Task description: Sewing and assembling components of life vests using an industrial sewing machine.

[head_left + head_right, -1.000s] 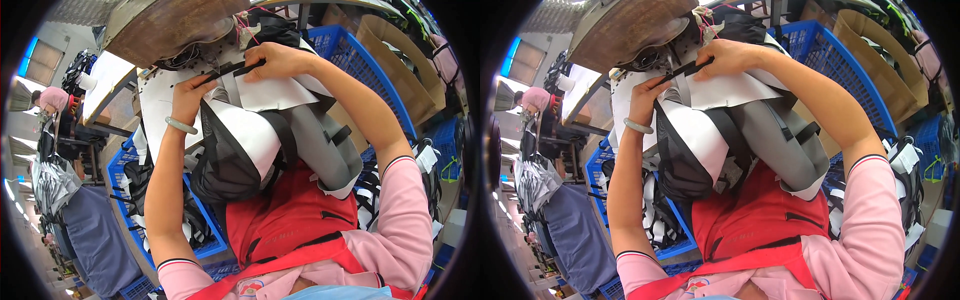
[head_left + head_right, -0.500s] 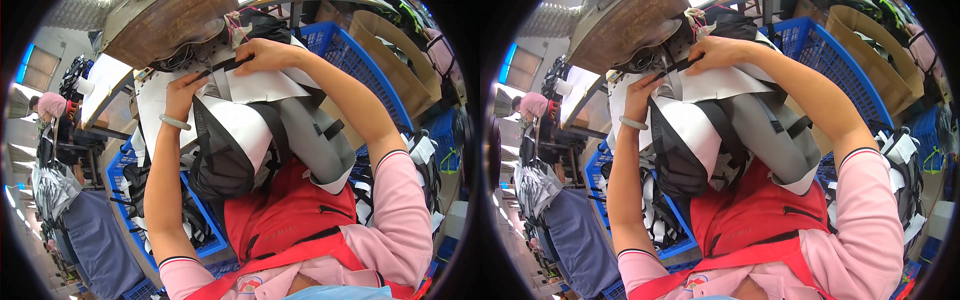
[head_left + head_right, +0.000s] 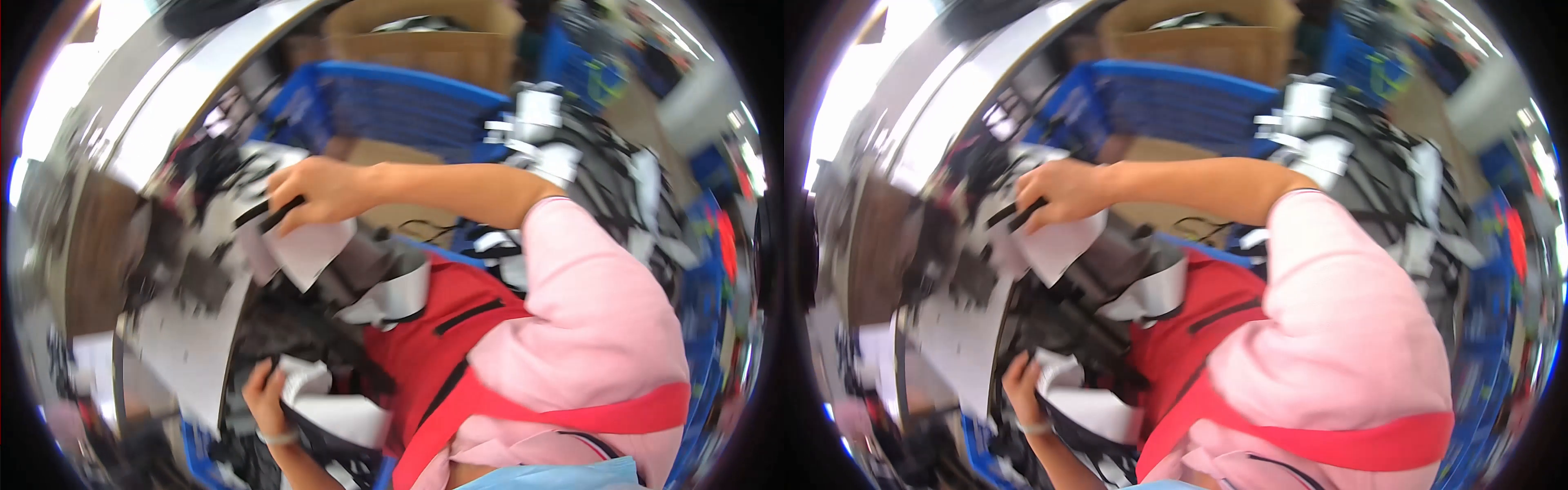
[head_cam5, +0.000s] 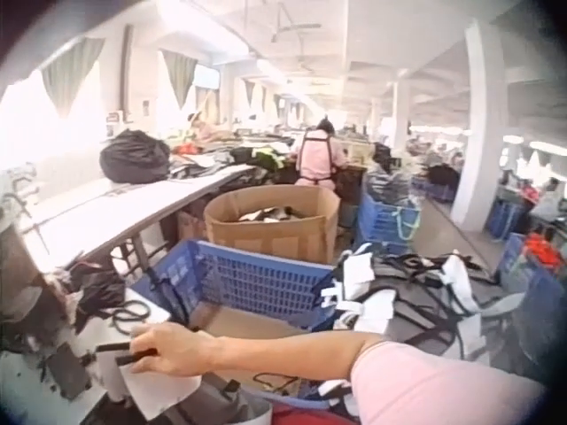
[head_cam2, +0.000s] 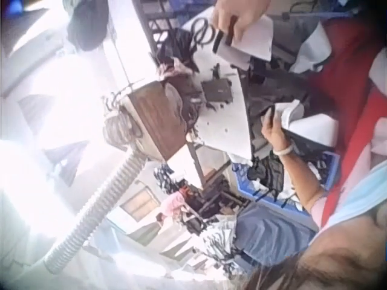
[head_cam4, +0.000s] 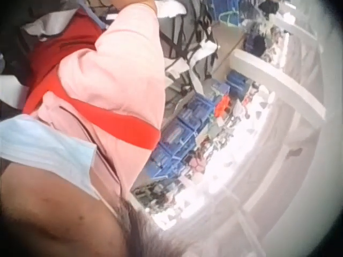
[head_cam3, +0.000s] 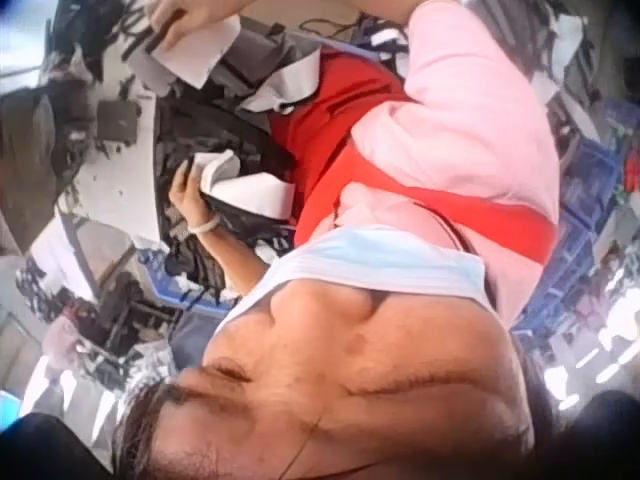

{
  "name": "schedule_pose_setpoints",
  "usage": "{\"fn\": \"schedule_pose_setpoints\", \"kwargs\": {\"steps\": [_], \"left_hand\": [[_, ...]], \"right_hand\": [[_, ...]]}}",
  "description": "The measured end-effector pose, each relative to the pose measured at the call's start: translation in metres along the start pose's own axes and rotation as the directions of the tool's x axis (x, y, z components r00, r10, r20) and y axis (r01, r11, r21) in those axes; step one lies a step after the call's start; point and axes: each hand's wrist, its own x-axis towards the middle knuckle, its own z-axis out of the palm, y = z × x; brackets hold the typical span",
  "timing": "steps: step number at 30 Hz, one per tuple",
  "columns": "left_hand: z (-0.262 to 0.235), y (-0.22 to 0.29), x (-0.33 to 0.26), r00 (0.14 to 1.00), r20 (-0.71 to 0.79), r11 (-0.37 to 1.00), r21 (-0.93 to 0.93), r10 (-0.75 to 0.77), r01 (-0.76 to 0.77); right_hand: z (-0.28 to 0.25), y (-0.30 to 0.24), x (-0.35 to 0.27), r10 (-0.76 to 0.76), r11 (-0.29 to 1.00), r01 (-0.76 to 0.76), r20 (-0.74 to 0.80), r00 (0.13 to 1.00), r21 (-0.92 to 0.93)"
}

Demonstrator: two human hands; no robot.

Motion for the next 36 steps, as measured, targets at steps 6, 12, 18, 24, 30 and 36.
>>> {"fn": "schedule_pose_setpoints", "kwargs": {"steps": [6,12,18,24,30,36], "left_hand": [[0.021,-0.059,-0.002,0.971,0.114,0.977,-0.019,-0.21,0.214],[0.03,-0.063,0.001,0.986,0.092,0.99,-0.016,-0.14,0.143],[0.041,-0.065,0.007,0.981,0.103,0.986,0.042,-0.167,0.163],[0.04,-0.052,0.003,0.995,0.071,0.993,0.094,-0.073,0.066],[0.052,-0.033,-0.001,0.997,0.056,0.963,0.261,0.047,-0.06],[0.078,-0.048,0.01,0.993,0.06,0.96,0.253,0.105,-0.117]], "right_hand": [[-0.143,-0.074,-0.049,0.044,0.925,-0.255,-0.59,0.806,-0.28],[-0.369,-0.155,-0.212,0.032,0.841,-0.531,-0.97,0.241,-0.104],[-0.445,-0.103,-0.472,0.151,-0.003,-0.999,-0.987,-0.048,0.048],[-0.314,-0.026,-0.618,0.368,-0.632,-0.771,-0.845,-0.388,0.079],[-0.322,-0.012,-0.46,0.015,-0.208,-0.882,-0.903,0.429,-0.423],[-0.078,0.009,-0.197,0.489,0.869,-0.48,0.057,0.871,-0.12]]}}
